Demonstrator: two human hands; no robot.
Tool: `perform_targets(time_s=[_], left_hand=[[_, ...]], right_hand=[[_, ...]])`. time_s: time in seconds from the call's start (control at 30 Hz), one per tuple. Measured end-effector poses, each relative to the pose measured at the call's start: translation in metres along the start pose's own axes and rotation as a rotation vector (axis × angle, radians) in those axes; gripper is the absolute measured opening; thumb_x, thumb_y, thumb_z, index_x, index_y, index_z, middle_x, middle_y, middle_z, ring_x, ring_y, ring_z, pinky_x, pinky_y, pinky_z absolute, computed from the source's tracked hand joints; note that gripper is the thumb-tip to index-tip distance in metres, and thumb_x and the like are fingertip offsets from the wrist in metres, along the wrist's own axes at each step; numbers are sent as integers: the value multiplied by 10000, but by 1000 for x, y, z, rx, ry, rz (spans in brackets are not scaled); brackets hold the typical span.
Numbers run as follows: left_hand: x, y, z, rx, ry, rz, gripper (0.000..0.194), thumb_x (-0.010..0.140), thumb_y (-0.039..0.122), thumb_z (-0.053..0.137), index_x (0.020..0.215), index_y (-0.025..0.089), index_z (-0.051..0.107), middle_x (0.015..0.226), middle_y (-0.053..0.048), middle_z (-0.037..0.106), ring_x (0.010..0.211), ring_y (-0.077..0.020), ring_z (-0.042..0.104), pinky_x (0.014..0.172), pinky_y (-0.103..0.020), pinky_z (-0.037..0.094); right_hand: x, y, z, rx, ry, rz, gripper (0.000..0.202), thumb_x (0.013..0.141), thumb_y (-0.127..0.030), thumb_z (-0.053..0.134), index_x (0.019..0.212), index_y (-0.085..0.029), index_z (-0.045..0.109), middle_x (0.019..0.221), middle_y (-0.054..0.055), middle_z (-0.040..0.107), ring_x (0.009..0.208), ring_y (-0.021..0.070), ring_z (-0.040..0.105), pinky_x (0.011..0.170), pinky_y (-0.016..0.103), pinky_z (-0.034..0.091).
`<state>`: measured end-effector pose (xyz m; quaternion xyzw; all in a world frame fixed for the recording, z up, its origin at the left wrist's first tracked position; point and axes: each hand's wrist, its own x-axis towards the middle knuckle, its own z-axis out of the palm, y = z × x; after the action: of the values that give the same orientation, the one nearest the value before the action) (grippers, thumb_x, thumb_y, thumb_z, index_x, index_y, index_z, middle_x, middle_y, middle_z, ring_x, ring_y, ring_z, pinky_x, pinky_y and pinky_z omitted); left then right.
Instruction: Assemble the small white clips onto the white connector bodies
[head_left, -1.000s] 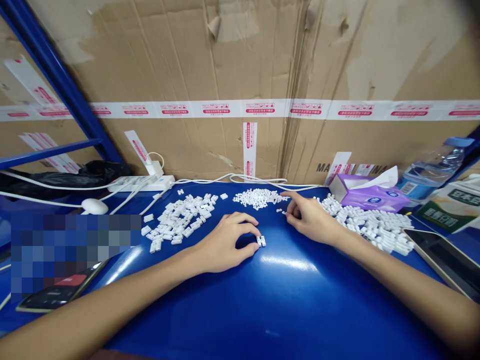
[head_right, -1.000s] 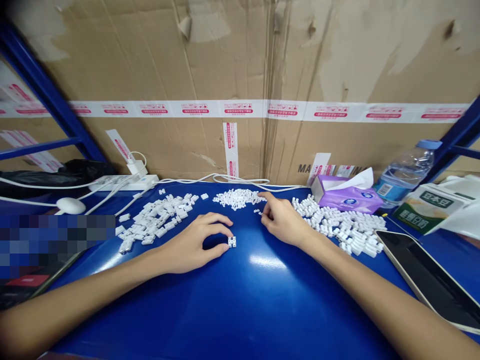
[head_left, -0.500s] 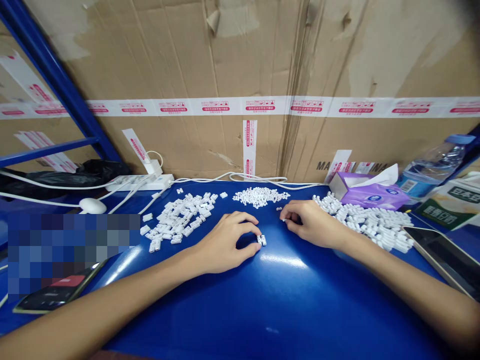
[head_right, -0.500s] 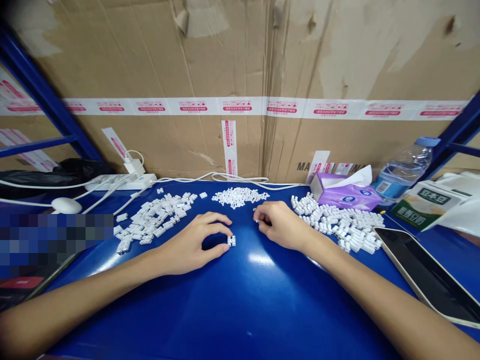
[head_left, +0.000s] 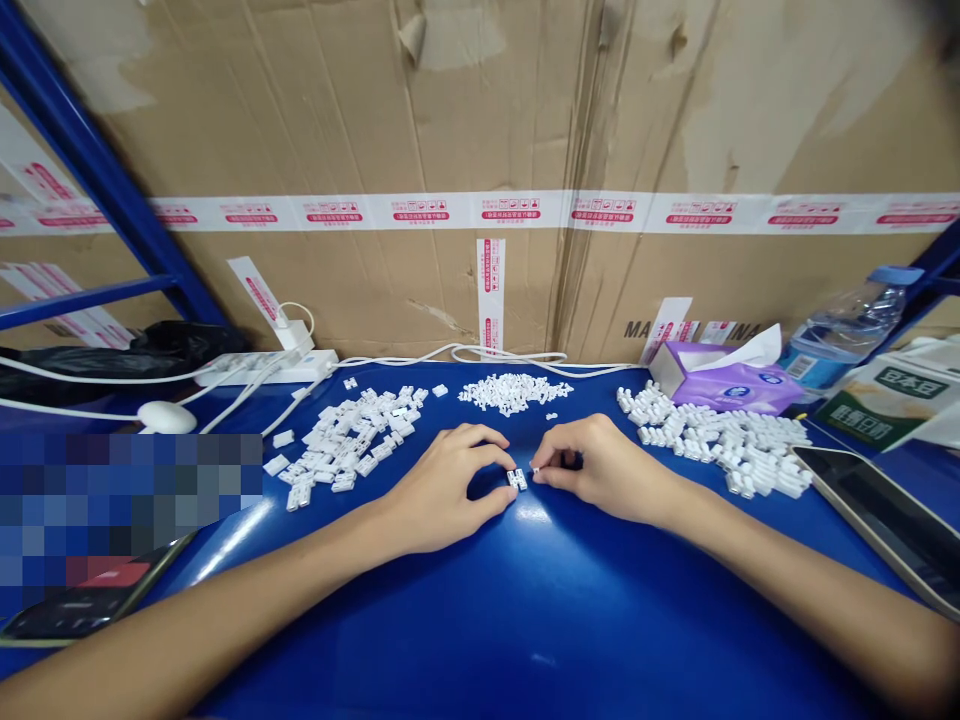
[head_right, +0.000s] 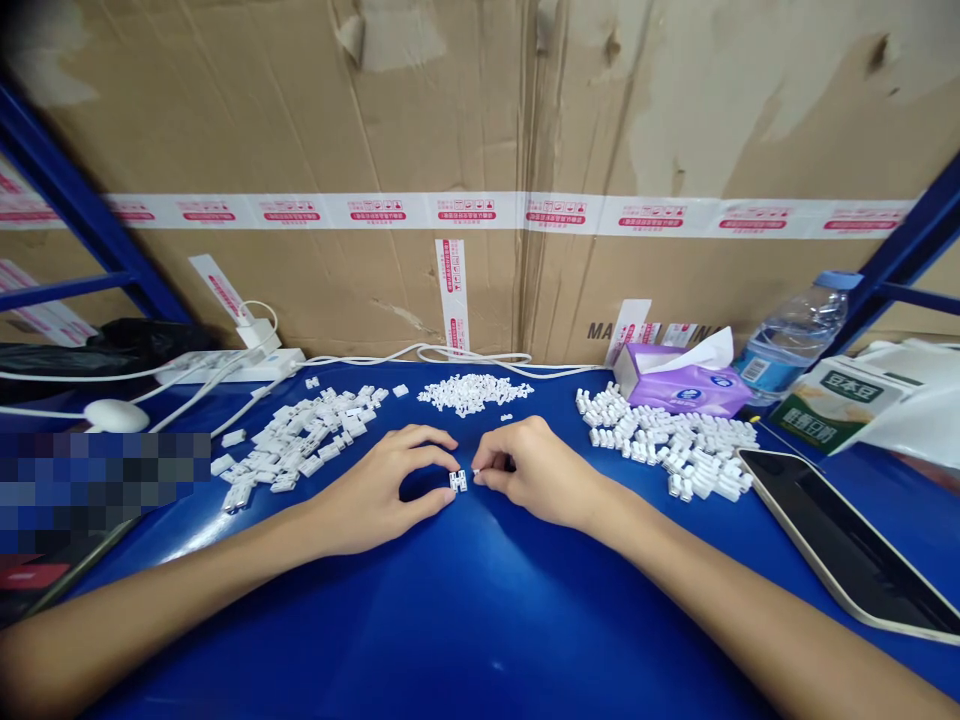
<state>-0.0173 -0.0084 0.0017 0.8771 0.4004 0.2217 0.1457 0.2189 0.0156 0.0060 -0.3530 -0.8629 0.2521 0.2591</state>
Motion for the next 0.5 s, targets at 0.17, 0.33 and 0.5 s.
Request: perform_targets(time_s=[0.17,0.33,0.5], left_hand=[[1,0,0,-27,24,2,146,922,296,667,1052,236,694,1257,-54,666,1174,-262,603,1020,-488,451],[1,1,-1,-38,23,2,80,920,286,660,958,229,702,1255,-67,665,1171,-278,610,1011,-514,460],[2,1,-1,-38,18,4,78,920,277,657,955,237,713,1263,-72,664,1176,-287,610,1004,-526,468]], right_hand=[[-1,-10,7,16,28,-21,87,849,-106,725,818,-182,751,725,-3,739,624,120,655,618,230,493],[-1,-12,8,10,32,-11,116,847,-85,696,829,-183,755,738,3,745,638,133,666,630,248,503],[-2,-12,4,-55,-13,-44,212,811,-16,640,840,-193,754,784,4,753,675,143,671,655,266,503]])
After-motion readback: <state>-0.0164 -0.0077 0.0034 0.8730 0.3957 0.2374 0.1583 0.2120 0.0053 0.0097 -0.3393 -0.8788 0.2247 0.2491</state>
